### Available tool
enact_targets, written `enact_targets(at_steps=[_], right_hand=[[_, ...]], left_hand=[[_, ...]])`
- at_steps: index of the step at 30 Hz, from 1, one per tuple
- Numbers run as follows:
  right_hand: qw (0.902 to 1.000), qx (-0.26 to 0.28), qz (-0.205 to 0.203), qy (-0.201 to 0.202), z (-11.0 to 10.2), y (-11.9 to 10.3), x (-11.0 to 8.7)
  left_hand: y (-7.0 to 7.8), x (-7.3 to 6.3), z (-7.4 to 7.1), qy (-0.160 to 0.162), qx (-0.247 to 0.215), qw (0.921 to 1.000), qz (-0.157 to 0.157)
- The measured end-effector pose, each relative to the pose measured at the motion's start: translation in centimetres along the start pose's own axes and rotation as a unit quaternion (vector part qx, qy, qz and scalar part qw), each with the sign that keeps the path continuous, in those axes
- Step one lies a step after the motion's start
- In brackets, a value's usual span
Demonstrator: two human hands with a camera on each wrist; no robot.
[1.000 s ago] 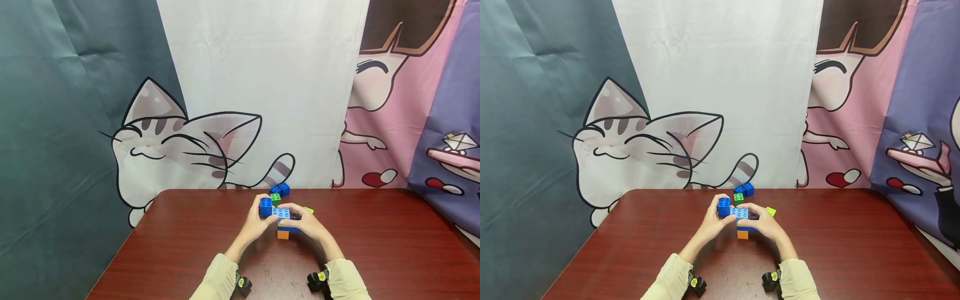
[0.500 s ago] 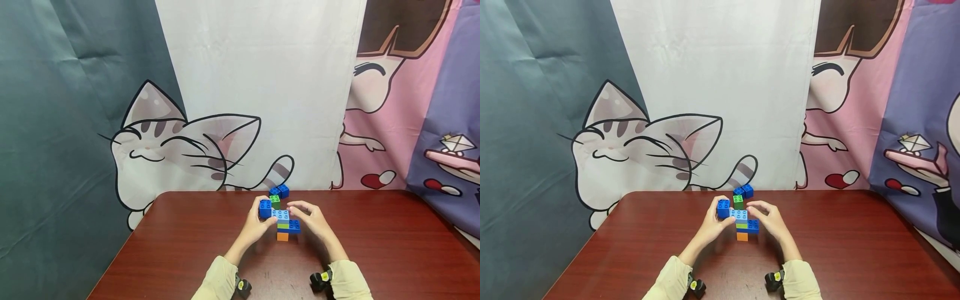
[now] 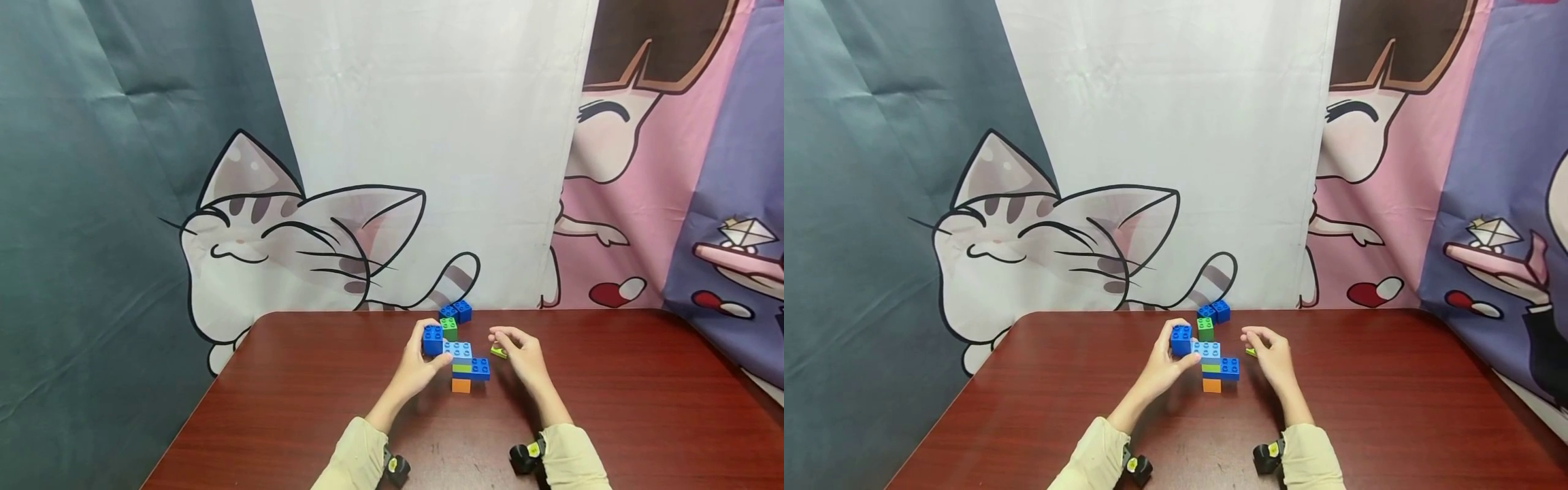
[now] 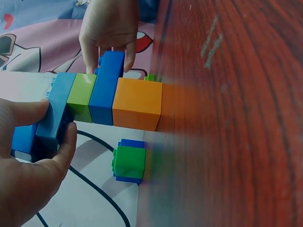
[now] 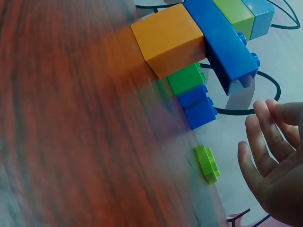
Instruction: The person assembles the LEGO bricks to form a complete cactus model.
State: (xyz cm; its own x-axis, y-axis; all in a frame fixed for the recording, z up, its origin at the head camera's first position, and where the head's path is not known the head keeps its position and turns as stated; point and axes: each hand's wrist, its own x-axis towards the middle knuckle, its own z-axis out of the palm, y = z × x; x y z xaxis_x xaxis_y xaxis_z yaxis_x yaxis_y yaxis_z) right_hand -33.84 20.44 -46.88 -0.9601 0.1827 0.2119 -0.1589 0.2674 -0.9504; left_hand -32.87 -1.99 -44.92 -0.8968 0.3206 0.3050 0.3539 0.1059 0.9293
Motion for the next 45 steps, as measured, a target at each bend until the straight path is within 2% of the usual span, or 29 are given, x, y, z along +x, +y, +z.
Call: enact_targets(at_steps=[4, 9, 17, 21, 28, 31, 39, 45], right_hand=[[0.9999, -0.012, 0.000, 0.009, -0.2, 0.3, -0.1], [0.9996, -0.001, 0.020, 0.021, -0.5, 0.7, -0.1], [0.9973, 0.004, 0.032, 0.066, -0.8, 1.2, -0.3], [0.9956, -0.011, 0.046, 0.081, -1.1, 1.8, -0.3], [0.9943, -0.042, 0.073, 0.065, -1.3, 2.8, -0.4], [0.9941, -0.054, 0.067, 0.066, -1.3, 3.0, -0.4], [0.9892, -0.129, 0.032, 0.063, -1.2, 3.2, -0.1], [0.9869, -0.157, 0.025, 0.024, -1.0, 3.4, 0.0]], left_hand=[[0.1, -0.1, 0.1, -0.004, -0.001, 1.0000, -0.002], [0.1, 0.0, 0.1, -0.006, -0.002, 1.0000, 0.000], [0.1, 0.1, 0.3, -0.008, -0.010, 0.9999, 0.000], [0.1, 0.1, 0.3, -0.009, -0.005, 0.9999, 0.002], [-0.1, 0.0, 0.3, -0.011, 0.000, 0.9999, 0.010], [-0.2, 0.0, 0.3, -0.011, -0.001, 0.9999, 0.012], [0.1, 0.0, 0.1, -0.008, -0.001, 0.9999, 0.010], [0.2, -0.1, -0.1, -0.002, -0.011, 0.9999, 0.007]])
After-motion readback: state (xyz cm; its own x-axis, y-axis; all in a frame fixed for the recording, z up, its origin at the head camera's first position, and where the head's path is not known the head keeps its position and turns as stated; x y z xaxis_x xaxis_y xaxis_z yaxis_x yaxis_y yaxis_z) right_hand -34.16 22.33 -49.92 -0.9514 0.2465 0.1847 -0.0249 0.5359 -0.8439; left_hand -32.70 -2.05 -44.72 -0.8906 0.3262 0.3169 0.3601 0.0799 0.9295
